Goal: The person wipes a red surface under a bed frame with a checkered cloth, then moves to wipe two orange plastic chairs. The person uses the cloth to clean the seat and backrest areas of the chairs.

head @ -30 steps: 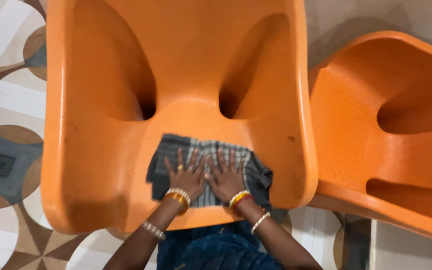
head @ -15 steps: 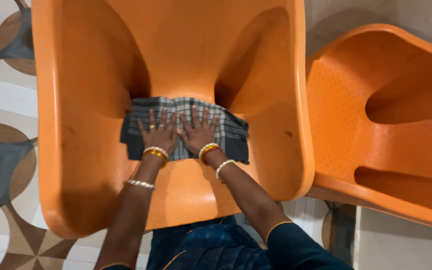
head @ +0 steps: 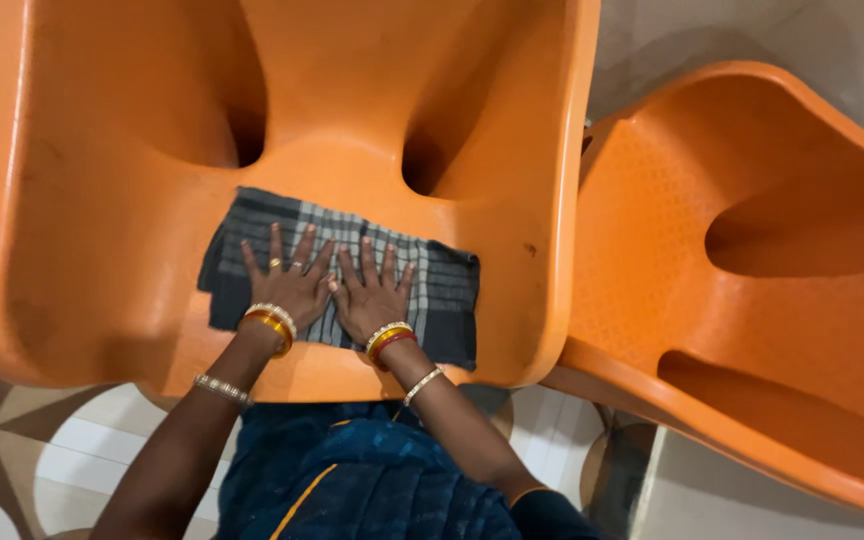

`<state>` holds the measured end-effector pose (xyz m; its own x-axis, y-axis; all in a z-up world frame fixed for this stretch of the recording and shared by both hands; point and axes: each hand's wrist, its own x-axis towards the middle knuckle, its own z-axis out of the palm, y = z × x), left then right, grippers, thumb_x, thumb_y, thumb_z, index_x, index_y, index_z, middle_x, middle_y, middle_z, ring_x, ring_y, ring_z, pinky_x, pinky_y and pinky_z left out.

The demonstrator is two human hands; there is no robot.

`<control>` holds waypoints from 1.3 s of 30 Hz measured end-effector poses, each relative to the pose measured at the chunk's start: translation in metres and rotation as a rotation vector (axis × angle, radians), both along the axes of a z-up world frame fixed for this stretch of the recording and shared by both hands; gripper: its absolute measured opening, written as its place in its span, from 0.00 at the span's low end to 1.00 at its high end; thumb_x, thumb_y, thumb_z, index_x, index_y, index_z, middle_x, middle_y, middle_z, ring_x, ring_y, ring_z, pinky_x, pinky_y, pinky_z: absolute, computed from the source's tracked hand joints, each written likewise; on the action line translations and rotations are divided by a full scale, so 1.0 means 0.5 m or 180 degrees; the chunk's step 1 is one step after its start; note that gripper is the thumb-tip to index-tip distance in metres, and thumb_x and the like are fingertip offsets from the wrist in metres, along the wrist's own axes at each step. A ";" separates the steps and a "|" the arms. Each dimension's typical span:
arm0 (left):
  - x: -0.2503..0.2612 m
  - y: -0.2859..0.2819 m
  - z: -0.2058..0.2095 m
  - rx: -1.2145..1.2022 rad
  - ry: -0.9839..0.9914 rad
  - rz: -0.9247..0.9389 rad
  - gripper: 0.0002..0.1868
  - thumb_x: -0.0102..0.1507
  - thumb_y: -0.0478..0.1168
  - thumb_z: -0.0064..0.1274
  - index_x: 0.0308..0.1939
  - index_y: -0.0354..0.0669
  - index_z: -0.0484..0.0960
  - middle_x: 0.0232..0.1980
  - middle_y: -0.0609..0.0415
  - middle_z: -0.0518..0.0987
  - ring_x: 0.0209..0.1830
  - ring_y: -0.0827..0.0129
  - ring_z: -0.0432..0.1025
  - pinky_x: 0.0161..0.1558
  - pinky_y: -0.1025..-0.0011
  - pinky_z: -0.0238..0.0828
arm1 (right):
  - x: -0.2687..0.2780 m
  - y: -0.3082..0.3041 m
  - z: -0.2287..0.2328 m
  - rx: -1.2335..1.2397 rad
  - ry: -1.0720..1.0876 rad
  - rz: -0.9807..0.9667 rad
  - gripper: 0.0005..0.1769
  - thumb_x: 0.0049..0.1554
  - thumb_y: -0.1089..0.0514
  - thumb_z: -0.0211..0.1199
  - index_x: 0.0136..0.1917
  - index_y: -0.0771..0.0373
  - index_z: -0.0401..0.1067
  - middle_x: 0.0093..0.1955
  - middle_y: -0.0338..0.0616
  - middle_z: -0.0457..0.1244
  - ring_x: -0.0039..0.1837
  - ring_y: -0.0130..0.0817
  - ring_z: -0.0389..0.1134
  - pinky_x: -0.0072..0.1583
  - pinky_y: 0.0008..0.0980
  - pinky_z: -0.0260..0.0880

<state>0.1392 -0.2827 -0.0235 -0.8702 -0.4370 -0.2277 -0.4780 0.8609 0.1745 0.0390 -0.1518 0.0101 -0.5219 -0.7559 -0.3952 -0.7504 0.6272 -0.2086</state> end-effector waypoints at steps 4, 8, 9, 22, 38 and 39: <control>-0.109 0.001 -0.003 -0.0070 -0.0255 -0.0396 0.34 0.67 0.60 0.23 0.79 0.74 0.44 0.84 0.67 0.33 0.82 0.47 0.21 0.69 0.28 0.09 | -0.047 0.021 -0.006 -0.0143 0.0358 -0.0359 0.37 0.66 0.35 0.27 0.84 0.43 0.37 0.88 0.44 0.27 0.85 0.60 0.20 0.76 0.69 0.14; -0.173 -0.041 -0.006 -0.0042 -0.0216 -0.0614 0.32 0.70 0.61 0.21 0.79 0.74 0.46 0.85 0.69 0.35 0.83 0.52 0.23 0.71 0.30 0.11 | -0.107 -0.016 -0.011 0.0045 0.0299 -0.0548 0.37 0.66 0.34 0.26 0.85 0.44 0.36 0.88 0.45 0.26 0.85 0.60 0.20 0.75 0.70 0.14; -0.188 -0.059 -0.009 -0.0090 -0.0165 -0.0653 0.31 0.70 0.60 0.20 0.79 0.74 0.47 0.85 0.70 0.36 0.84 0.54 0.24 0.72 0.30 0.12 | -0.118 -0.031 -0.015 0.0055 0.0307 -0.0575 0.38 0.66 0.34 0.27 0.85 0.44 0.36 0.88 0.44 0.26 0.85 0.61 0.20 0.75 0.70 0.14; -0.200 -0.249 -0.052 0.0001 0.0091 0.0099 0.32 0.70 0.58 0.22 0.80 0.69 0.48 0.85 0.64 0.40 0.84 0.57 0.31 0.74 0.35 0.21 | -0.172 -0.260 -0.031 -0.0024 0.0419 -0.0273 0.38 0.64 0.29 0.26 0.84 0.35 0.37 0.88 0.39 0.26 0.85 0.58 0.22 0.77 0.68 0.19; -0.118 -0.102 0.037 0.0160 -0.0238 -0.0589 0.34 0.69 0.58 0.23 0.80 0.66 0.43 0.85 0.62 0.34 0.82 0.43 0.22 0.69 0.29 0.10 | -0.064 -0.082 -0.028 0.0116 0.0481 -0.0440 0.37 0.65 0.32 0.29 0.84 0.39 0.39 0.88 0.44 0.30 0.85 0.57 0.25 0.77 0.66 0.18; -0.137 -0.105 0.037 0.0140 -0.0066 -0.0712 0.33 0.70 0.58 0.23 0.80 0.66 0.44 0.85 0.63 0.35 0.83 0.44 0.23 0.70 0.29 0.10 | -0.072 -0.084 -0.027 0.0025 0.0550 -0.0590 0.36 0.66 0.32 0.27 0.84 0.40 0.39 0.87 0.43 0.30 0.86 0.58 0.25 0.77 0.66 0.18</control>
<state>0.0707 -0.3352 -0.0049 -0.9392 -0.2230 -0.2610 -0.2800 0.9375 0.2065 0.0031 -0.1936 -0.0032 -0.7116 -0.6383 -0.2936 -0.6465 0.7585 -0.0819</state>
